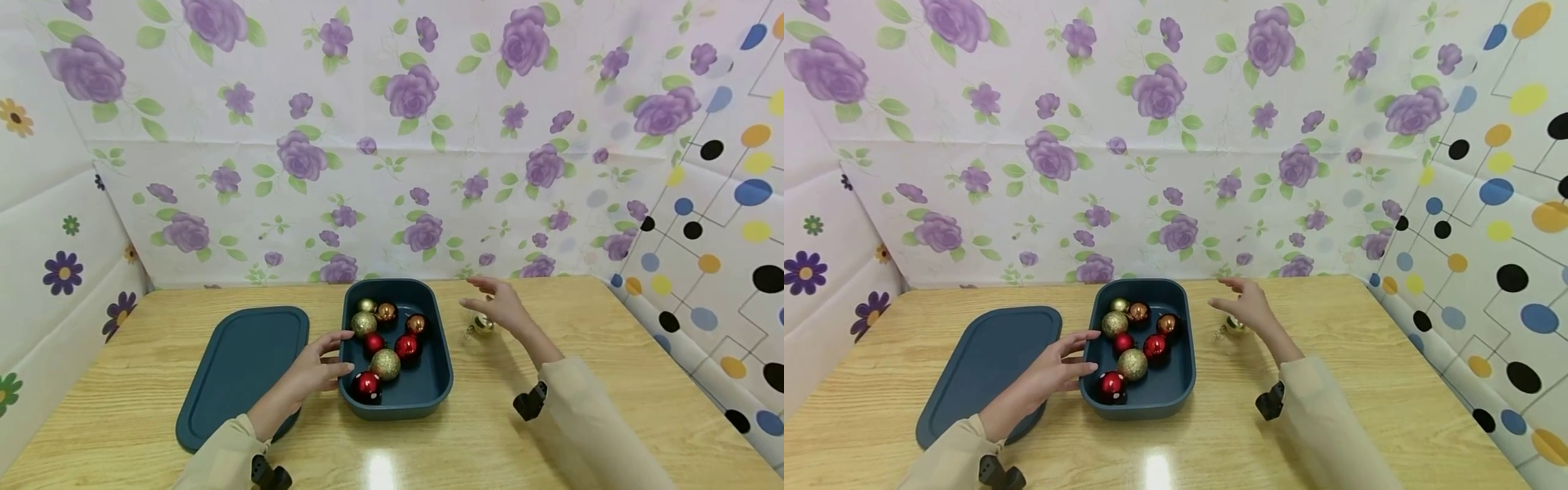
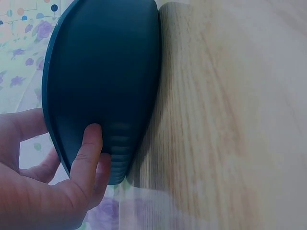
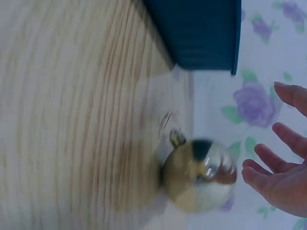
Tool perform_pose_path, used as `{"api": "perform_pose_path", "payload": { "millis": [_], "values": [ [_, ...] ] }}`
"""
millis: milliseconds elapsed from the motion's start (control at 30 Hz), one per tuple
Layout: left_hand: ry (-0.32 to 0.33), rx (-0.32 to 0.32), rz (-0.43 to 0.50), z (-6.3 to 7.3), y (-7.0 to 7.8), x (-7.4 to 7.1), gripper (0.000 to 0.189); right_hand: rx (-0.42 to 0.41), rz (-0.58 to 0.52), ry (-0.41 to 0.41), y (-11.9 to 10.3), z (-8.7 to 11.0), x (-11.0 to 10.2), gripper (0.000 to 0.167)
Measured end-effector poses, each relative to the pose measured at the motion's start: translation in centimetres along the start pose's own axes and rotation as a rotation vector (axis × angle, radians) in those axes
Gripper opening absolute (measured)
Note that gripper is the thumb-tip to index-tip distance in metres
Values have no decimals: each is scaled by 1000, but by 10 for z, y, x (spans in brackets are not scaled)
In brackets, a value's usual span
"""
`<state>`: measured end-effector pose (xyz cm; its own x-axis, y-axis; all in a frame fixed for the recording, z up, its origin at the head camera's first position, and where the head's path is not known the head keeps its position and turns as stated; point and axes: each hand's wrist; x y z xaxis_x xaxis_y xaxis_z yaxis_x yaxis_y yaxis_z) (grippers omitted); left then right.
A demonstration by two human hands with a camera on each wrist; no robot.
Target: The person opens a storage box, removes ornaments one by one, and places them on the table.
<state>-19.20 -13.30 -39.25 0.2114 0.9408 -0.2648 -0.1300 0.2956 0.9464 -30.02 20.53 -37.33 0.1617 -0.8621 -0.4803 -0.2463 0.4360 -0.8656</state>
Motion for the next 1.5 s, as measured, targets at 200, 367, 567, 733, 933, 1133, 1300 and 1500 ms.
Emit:
{"api": "perform_pose_path", "payload": {
  "millis": [200,367,567,733,933,1133,1300,1500],
  "values": [
    [5,1,-3,1,0,0,50,-87,-83,-78,-25,16,19,54],
    [2,1,2,0,0,0,51,-93,-129,-162,-39,30,38,56],
    [5,-1,3,-1,0,1,51,-153,-134,-263,-52,42,61,54],
    [10,-5,4,-1,0,1,51,-212,-127,-343,-60,47,78,49],
    [9,-4,6,-1,-1,1,50,-244,-112,-425,-63,52,98,47],
    [13,2,-2,-2,-1,1,49,-268,-83,-474,-66,55,114,46],
    [7,9,-5,-1,-2,1,50,-298,-38,-512,-69,55,125,44],
    [1,6,-9,-1,-1,1,49,-355,63,-521,-69,54,136,38]
  ]
}}
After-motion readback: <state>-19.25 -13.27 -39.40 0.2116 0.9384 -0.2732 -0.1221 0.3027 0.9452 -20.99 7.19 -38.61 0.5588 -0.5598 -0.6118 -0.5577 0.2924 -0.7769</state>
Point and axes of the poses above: each hand's wrist, its own z-axis away from the middle knuckle, its own x-axis out of the palm, y = z × x, and after that the axes turned 8 degrees about -z, right-handed
